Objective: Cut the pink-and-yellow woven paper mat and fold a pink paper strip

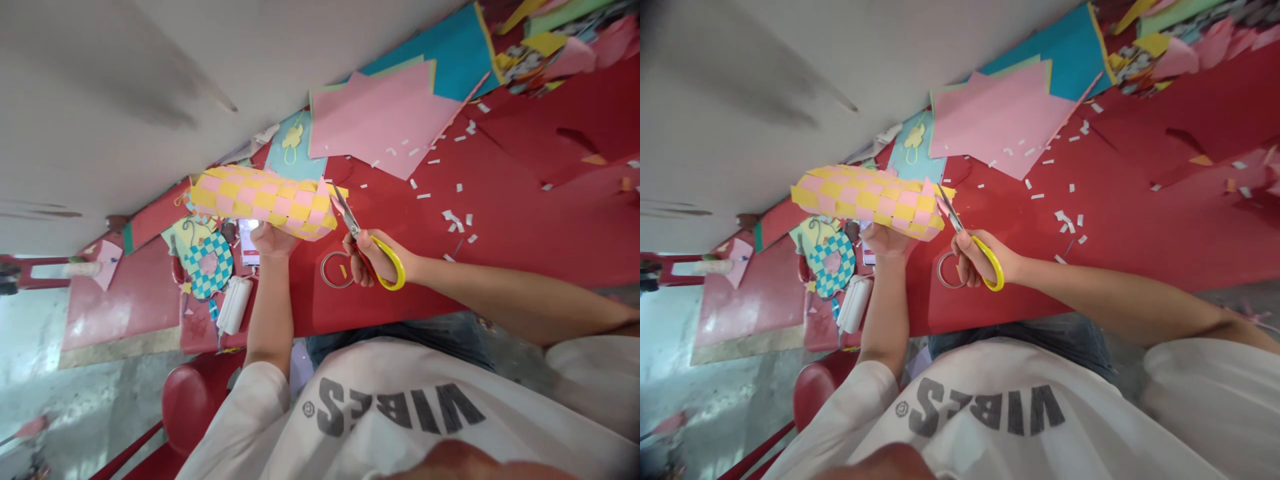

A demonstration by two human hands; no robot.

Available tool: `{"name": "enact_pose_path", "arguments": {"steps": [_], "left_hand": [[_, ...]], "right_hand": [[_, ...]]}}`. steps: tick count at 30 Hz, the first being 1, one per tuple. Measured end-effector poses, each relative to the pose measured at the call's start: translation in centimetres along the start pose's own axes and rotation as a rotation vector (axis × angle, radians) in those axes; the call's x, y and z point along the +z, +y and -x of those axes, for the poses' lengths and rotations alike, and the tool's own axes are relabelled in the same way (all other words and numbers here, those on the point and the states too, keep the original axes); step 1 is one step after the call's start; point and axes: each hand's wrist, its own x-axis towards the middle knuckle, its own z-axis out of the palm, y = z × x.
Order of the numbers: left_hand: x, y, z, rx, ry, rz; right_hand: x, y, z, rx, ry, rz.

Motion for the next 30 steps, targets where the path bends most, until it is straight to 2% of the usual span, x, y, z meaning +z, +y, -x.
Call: {"name": "enact_pose_path", "arguments": {"steps": [7,13,16,22,30], "left_hand": [[0.0,-0.1,0.0,-0.007,0.032,-0.021],[0.5,0.2,0.2,-0.018,0.038,-0.003],[0.6,0.3,0.3,-0.025,0.032,-0.008],[0.8,0.1,0.4,-0.087,0.082,-0.039],[-0.7,-1.4,0.4,-0.177,0.085,-0.035]], "right_hand": [[-0.3,0.0,0.2,-0.033,-0.005,0.083],[-1.0,0.6,0.0,-0.014,-0.195,-0.052],[-1.0,1.3,-0.2,-0.008,-0.231,-0.094],[-0.4,1.3,-0.2,0.025,-0.197,-0.173],[-0.3,1.3,-0.3,0.039,-0.143,-0.198]]}}
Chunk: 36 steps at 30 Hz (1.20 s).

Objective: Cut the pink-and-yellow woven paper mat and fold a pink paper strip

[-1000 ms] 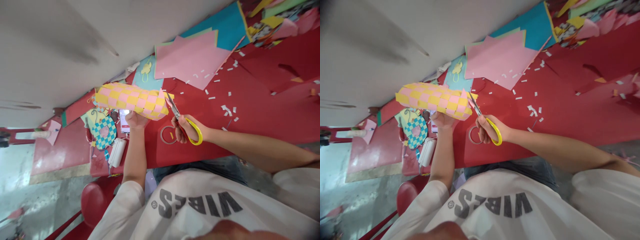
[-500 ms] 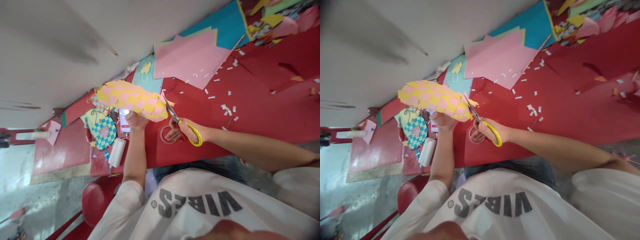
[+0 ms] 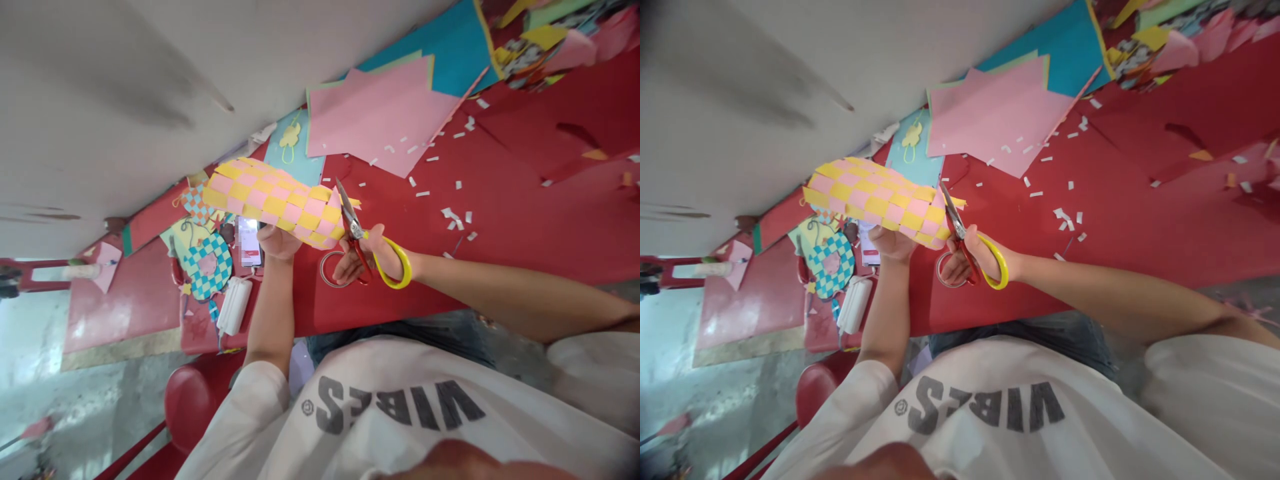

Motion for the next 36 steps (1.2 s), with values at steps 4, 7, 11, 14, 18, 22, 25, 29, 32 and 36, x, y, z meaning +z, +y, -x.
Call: {"name": "enact_pose_path", "arguments": {"steps": [4,7,11,14,18,22,25,29,32,36], "left_hand": [[-0.3,-0.2,-0.1,0.025,-0.049,0.025],[-0.1,0.0,0.0,0.031,-0.065,-0.025],[0.3,0.2,0.1,0.034,-0.042,-0.021],[0.7,0.4,0.1,0.045,-0.069,-0.002],[1.2,0.6,0.2,0.039,-0.027,-0.014],[1.3,0.6,0.1,0.039,0.000,-0.006],[1.3,0.8,0.1,0.049,-0.024,0.021],[1.6,1.3,0.2,0.083,-0.012,0.023],[1.8,1.6,0.3,0.093,0.012,0.037],[1.8,1.3,0.5,0.032,0.016,0.046]], "right_hand": [[-0.5,0.0,0.1,-0.024,0.018,0.119],[-0.7,-0.2,0.1,-0.066,0.056,0.193],[-0.6,-0.4,0.2,-0.114,0.096,0.260],[-0.5,-0.5,0.2,-0.123,0.123,0.270],[-0.5,-0.5,0.2,-0.132,0.146,0.308],[-0.4,-0.6,0.1,-0.142,0.174,0.336],[-0.4,-0.6,-0.1,-0.152,0.217,0.311],[-0.7,-0.9,-0.5,-0.158,0.319,0.194],[-1.0,-1.5,-1.0,-0.146,0.353,0.085],[-1.1,-2.0,-1.5,-0.137,0.325,-0.038]]}}
